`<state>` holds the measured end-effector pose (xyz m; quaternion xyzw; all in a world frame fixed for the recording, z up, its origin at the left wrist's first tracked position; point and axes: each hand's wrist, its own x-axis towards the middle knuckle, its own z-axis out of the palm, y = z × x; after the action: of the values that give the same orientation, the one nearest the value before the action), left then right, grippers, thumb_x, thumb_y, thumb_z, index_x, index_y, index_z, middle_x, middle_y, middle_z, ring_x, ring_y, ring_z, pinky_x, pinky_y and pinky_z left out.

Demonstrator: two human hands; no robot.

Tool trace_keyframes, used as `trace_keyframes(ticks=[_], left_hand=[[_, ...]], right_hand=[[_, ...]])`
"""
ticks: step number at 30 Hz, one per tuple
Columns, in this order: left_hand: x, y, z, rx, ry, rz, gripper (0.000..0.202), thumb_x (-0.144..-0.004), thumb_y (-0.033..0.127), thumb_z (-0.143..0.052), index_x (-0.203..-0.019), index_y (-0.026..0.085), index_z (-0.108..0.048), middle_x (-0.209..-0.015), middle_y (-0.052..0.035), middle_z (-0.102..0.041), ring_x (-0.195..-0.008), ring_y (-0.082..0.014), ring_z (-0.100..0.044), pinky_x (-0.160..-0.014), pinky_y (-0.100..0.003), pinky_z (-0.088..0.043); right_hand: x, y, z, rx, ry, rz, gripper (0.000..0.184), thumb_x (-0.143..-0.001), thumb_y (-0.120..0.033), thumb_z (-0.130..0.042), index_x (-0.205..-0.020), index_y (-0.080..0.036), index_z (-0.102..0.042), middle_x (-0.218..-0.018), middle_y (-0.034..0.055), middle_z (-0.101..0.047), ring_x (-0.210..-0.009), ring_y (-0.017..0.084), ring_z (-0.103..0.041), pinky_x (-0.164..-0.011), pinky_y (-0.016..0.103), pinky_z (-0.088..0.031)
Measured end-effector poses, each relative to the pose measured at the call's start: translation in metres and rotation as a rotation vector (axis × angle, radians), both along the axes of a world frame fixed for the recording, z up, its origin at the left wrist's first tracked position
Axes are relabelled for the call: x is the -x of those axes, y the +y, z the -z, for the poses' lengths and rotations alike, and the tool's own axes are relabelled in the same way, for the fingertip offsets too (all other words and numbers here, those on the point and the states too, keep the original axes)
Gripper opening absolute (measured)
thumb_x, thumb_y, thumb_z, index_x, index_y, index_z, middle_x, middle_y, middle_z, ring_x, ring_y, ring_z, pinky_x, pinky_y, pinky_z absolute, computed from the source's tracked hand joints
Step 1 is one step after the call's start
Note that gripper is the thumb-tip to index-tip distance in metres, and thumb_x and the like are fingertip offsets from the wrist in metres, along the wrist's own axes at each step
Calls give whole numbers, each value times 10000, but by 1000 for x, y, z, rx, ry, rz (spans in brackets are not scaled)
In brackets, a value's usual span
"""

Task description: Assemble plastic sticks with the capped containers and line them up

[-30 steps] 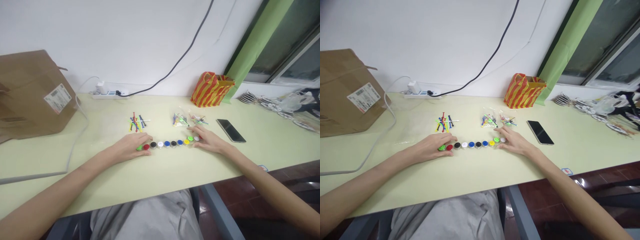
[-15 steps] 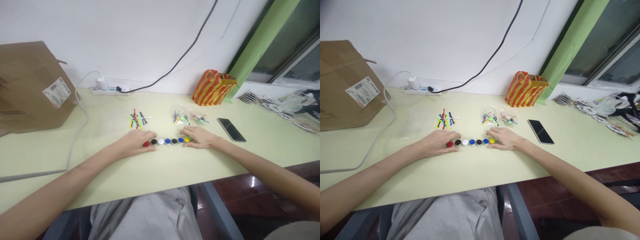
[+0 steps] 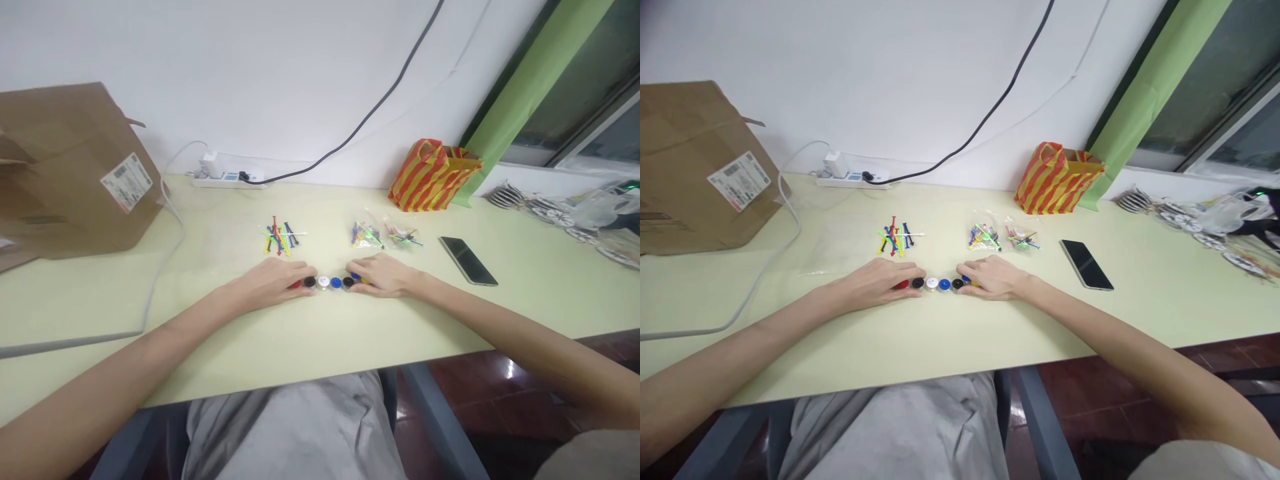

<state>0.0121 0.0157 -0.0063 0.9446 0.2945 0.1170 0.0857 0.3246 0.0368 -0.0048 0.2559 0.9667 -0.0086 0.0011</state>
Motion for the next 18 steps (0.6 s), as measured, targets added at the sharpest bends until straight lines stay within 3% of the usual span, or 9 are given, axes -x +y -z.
trace_keyframes(ticks=[5, 11, 15, 18], left_hand=[[10, -3, -5, 25, 32, -14, 341, -1045, 537, -464, -1003, 240, -626, -796, 4, -607, -629, -150, -546, -619, -288, -327], [16, -7, -8, 16, 76, -46, 312, -1029, 529, -496, -1022, 237, -608, -781, 10, -621, -617, -152, -547, -606, -289, -316], [16, -7, -8, -22, 116, -58, 315, -1025, 534, -498, -1022, 235, -600, -773, 9, -627, -603, -157, -545, -596, -298, -310], [16, -6, -7, -117, 143, -67, 342, -1023, 542, -494, -1052, 219, -600, -836, -22, -644, -707, -194, -594, -668, -316, -368]], right_hand=[[17, 1, 1, -32, -14, -39, 487, -1073, -595, -269, -1079, -193, -544, -940, 104, -692, -722, 223, -609, -631, 328, -290], [32, -3, -1, -35, 8, -59, 505, -1070, -608, -280, -1122, -190, -558, -961, 106, -691, -734, 219, -617, -628, 323, -297], [19, -8, -6, -43, 30, -51, 554, -1040, -656, -333, -1207, -182, -566, -985, 119, -676, -809, 248, -624, -718, 344, -398], [-1, -11, -9, -38, 85, -13, 574, -1029, -651, -379, -1290, -170, -552, -1052, 147, -666, -920, 290, -628, -842, 405, -454]])
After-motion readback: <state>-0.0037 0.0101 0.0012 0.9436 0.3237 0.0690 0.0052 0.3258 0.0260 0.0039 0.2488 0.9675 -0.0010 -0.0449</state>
